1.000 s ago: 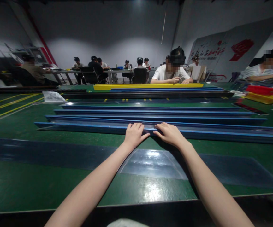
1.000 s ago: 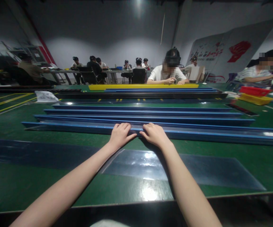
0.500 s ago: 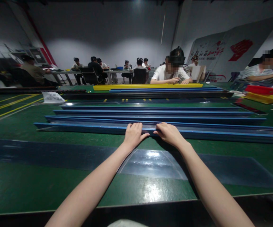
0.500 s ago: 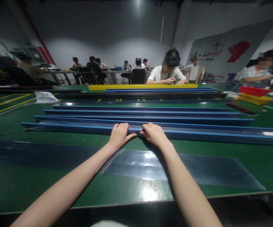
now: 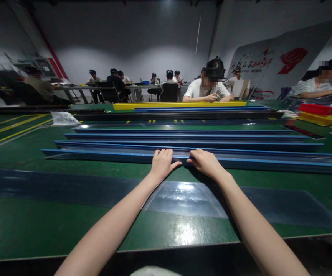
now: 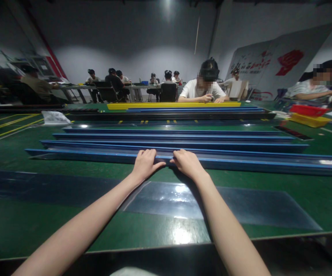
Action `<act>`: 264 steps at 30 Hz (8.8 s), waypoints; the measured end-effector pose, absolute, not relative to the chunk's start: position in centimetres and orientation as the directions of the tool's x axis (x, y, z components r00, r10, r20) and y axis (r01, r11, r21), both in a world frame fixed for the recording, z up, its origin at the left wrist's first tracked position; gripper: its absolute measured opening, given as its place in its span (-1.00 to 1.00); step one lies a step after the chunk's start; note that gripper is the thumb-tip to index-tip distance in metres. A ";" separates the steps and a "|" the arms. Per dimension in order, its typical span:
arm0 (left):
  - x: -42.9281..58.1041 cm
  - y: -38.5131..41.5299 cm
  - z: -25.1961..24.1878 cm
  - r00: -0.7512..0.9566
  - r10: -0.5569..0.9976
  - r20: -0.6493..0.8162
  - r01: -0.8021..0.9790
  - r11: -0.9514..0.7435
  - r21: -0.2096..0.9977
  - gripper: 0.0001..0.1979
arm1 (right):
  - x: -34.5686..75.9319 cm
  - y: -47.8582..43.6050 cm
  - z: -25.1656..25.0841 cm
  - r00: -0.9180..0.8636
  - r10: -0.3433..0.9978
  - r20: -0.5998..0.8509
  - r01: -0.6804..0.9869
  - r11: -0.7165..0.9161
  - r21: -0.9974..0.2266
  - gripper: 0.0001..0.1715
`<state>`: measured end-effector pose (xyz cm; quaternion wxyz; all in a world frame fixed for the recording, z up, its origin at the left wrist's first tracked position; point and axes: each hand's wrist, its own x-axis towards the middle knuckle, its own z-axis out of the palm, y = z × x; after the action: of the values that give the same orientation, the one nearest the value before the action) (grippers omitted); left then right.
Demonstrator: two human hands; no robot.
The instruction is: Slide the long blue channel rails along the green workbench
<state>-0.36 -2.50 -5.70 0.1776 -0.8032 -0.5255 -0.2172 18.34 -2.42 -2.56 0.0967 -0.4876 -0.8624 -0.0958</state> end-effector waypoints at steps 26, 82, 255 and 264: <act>-0.4 -2.6 -5.7 0.357 0.770 0.528 0.917 -0.395 -0.044 -0.59 | 17.8 -2.5 -2.8 -0.562 0.747 0.355 0.812 0.580 0.065 -0.82; -0.5 -2.6 -5.8 0.418 0.721 0.552 0.895 -0.431 -0.115 -0.67 | 18.7 -2.2 -2.6 -0.533 0.761 0.368 0.826 0.563 0.031 -0.85; -0.5 -2.4 -5.8 0.405 0.761 0.507 0.897 -0.437 -0.060 -0.64 | 17.9 -2.7 -2.4 -0.552 0.812 0.192 0.821 0.569 -0.044 -0.55; -0.5 -2.5 -5.8 0.400 0.765 0.506 0.901 -0.428 -0.066 -0.61 | 17.5 -2.7 -2.3 -0.569 0.795 0.210 0.810 0.586 -0.024 -0.53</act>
<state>-0.52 -2.45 -5.79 0.1671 -0.8197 -0.5081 -0.2048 17.50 -2.73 -2.33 0.0995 -0.4533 -0.8850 -0.0376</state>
